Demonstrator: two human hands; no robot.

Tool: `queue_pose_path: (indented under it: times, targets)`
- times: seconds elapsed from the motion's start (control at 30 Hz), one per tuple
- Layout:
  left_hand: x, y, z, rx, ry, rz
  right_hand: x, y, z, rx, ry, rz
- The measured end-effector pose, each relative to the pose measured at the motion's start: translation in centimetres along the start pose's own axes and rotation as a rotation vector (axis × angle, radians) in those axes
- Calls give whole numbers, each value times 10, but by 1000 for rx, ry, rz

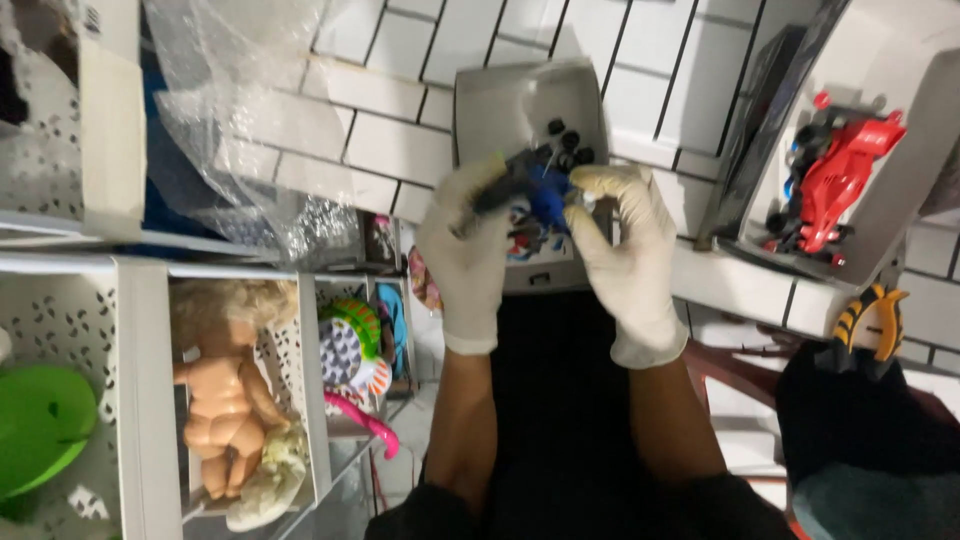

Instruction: Assembling a blue plastic toy car model by fitting parts together and using nippers for precision adjustments.

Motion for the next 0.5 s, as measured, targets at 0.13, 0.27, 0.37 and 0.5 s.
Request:
queue_pose_path:
  times: [0.13, 0.27, 0.37, 0.5]
  targets:
    - [-21, -24, -11, 130, -459, -124, -3, -2, 0, 11, 1, -22]
    - [-30, -25, -14, 83, -420, -197, -14, -3, -1, -18, -33, -29]
    - [-15, -16, 1, -29, -334, -158, -13, -3, 1, -37, -59, -14]
    - [-46, -1, -20, -51, -280, -113, -12, 1, 6, -27, -66, -12]
Point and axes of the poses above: each hand's wrist, its own y-axis away from the middle knuckle, its own z-axis out of the palm, x = y × z, the point moved 8 cm from there along -y, towards the middle knuckle, and after that the axes turned 9 degrees about y, right-handed, at the moved point
